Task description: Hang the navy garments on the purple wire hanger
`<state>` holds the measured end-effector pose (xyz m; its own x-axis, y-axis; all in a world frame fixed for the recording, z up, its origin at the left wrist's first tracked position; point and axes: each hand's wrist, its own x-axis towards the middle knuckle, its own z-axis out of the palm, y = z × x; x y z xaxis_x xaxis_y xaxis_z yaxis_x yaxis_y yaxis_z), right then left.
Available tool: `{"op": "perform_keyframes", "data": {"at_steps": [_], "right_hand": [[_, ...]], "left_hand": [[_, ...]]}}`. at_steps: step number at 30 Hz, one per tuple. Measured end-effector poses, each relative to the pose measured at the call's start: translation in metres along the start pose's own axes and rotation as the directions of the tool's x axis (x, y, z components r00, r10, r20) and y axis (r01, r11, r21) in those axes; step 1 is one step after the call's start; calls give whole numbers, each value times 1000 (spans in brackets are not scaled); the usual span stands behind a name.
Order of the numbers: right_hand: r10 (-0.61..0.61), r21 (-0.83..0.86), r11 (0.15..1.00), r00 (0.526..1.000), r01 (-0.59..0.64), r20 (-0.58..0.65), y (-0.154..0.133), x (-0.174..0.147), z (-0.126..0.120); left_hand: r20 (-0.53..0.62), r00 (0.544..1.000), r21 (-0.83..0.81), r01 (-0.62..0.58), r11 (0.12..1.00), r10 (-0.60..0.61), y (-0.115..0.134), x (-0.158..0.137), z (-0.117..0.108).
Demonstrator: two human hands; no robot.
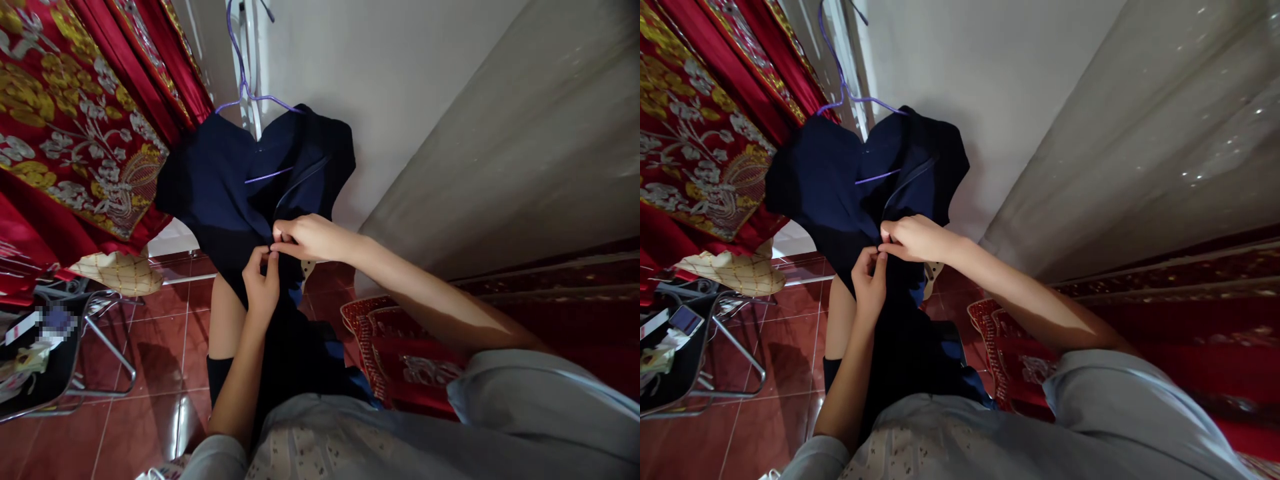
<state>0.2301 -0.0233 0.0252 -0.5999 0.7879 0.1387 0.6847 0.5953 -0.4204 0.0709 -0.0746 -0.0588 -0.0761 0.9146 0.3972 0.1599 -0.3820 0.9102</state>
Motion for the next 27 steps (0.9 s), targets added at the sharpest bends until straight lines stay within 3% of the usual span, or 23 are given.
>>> {"op": "perform_keyframes", "data": {"at_steps": [10, 16, 23, 27], "right_hand": [[-29, -88, 996, 999, 27, -21, 4, -3, 8], [-34, 24, 999, 999, 35, -21, 9, -1, 14], [-87, 77, 992, 977, 103, -193, 15, 0, -5], [-133, 106, 983, 980, 150, -146, 7, -5, -5]], "left_hand": [[-4, 1000, 43, -20, 999, 20, -3, 0, -4], [-10, 999, 59, -42, 997, 42, -5, 1, -4], [-12, 1000, 67, -9, 998, 10, -1, -9, 1], [-40, 999, 39, 20, 999, -18, 1, -10, 5]]}}
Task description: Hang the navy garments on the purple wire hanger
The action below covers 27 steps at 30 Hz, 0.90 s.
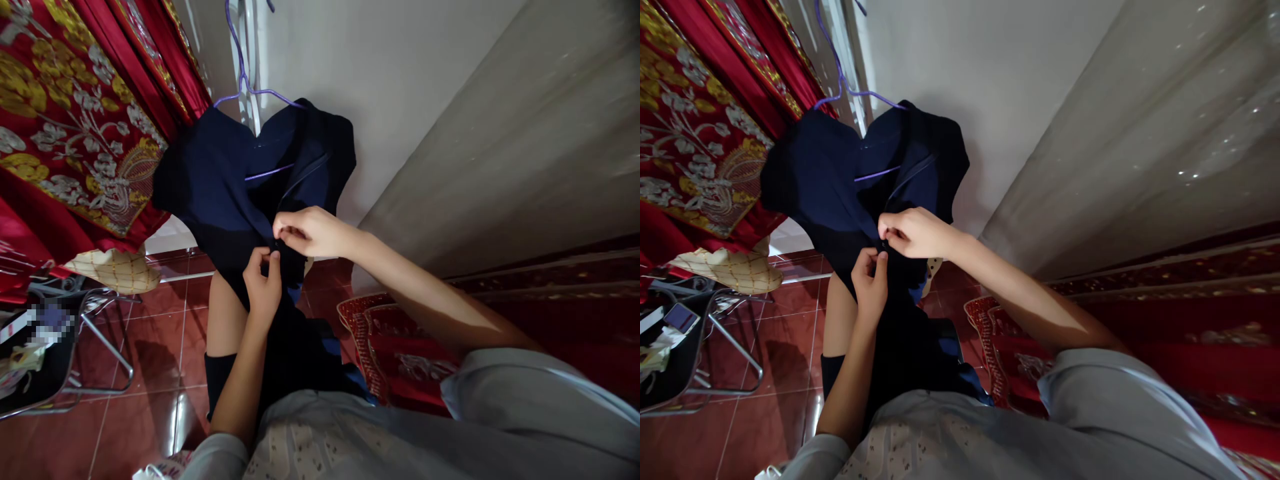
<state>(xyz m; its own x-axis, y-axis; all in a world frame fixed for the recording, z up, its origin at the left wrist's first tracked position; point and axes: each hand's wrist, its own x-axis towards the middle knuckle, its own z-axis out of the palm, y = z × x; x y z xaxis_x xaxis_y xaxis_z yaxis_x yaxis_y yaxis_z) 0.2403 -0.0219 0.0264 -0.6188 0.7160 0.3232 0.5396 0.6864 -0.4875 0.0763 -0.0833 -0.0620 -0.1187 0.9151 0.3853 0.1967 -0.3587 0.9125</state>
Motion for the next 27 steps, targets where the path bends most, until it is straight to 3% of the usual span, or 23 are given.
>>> {"op": "perform_keyframes", "data": {"at_steps": [4, 11, 19, 27], "right_hand": [[25, 9, 1000, 998, -26, 64, -6, -3, 9], [79, -28, 997, 997, -79, 23, -2, -1, 15], [102, -114, 989, 991, -92, 83, 0, -2, 29], [119, -188, 976, 992, -108, 49, 10, -1, 43]], "left_hand": [[4, 1000, -15, -11, 1000, 11, 1, 3, -2], [43, 998, 22, -51, 998, 50, 3, 3, -8], [-14, 999, 26, -35, 999, 35, -1, 2, -9], [-11, 1000, 30, -26, 999, 27, -5, 0, -9]]}}
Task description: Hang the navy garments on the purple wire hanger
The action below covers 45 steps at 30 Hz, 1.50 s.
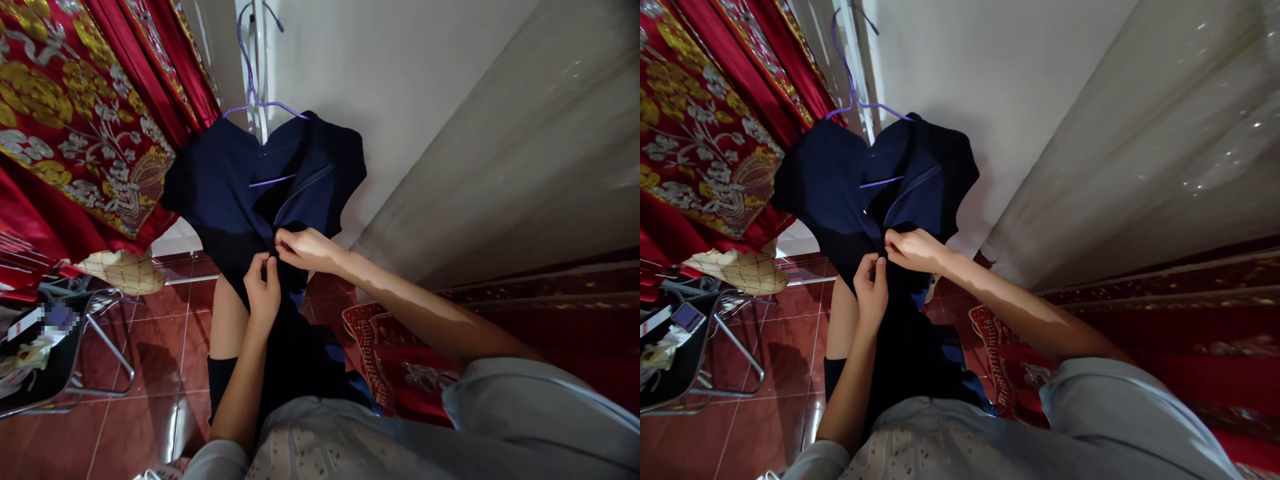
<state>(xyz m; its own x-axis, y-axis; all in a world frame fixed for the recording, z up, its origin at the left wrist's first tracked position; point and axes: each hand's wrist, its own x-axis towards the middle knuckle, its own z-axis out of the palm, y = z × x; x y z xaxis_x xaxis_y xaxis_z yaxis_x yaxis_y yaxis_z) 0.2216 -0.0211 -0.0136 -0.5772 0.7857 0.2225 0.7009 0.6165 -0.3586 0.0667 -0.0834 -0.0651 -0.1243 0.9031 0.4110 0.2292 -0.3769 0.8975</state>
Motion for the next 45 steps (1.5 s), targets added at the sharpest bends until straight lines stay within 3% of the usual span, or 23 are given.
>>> {"op": "perform_keyframes", "data": {"at_steps": [6, 11, 16, 22, 25, 29, 31, 34, 37, 40, 42, 45], "right_hand": [[-18, 130, 991, 989, 37, -150, 1, -2, 7], [-62, 180, 975, 943, 127, -328, 9, 7, -7], [-53, 137, 982, 892, 128, -449, 32, 42, -38], [-35, 70, 994, 874, 79, -485, 55, 96, -72], [-2, 105, 991, 811, 78, -585, 50, 104, -80], [123, 290, 950, 715, 115, -689, 30, 96, -79], [215, 429, 891, 697, 146, -684, 21, 89, -74], [366, 661, 730, 717, 174, -594, 11, 80, -68], [516, 865, 469, 739, 179, -433, 0, 72, -65], [579, 953, 229, 759, 200, -299, -12, 67, -68], [574, 963, 163, 774, 213, -268, -19, 65, -72], [580, 951, 183, 753, 251, -310, -26, 64, -76]], "left_hand": [[1, 1000, 17, -19, 1000, 19, 1, 1, -3], [59, 996, 80, -66, 995, 61, 12, 4, -5], [117, 989, 100, -101, 990, 89, 17, 1, 1], [164, 984, 95, -80, 992, 63, 13, -12, 7], [179, 983, 93, -61, 994, 43, 11, -18, 8], [241, 970, 72, -22, 997, 4, 8, -19, 5], [277, 961, 65, -7, 998, -11, 12, -12, 1], [306, 950, 71, -81, 994, 55, 34, 13, -12], [266, 929, 125, -298, 946, 257, 71, 58, -24], [187, 857, 182, -511, 840, 481, 101, 112, -26], [214, 810, 214, -584, 783, 546, 109, 144, -22], [318, 763, 245, -639, 729, 562, 108, 174, -16]]}}
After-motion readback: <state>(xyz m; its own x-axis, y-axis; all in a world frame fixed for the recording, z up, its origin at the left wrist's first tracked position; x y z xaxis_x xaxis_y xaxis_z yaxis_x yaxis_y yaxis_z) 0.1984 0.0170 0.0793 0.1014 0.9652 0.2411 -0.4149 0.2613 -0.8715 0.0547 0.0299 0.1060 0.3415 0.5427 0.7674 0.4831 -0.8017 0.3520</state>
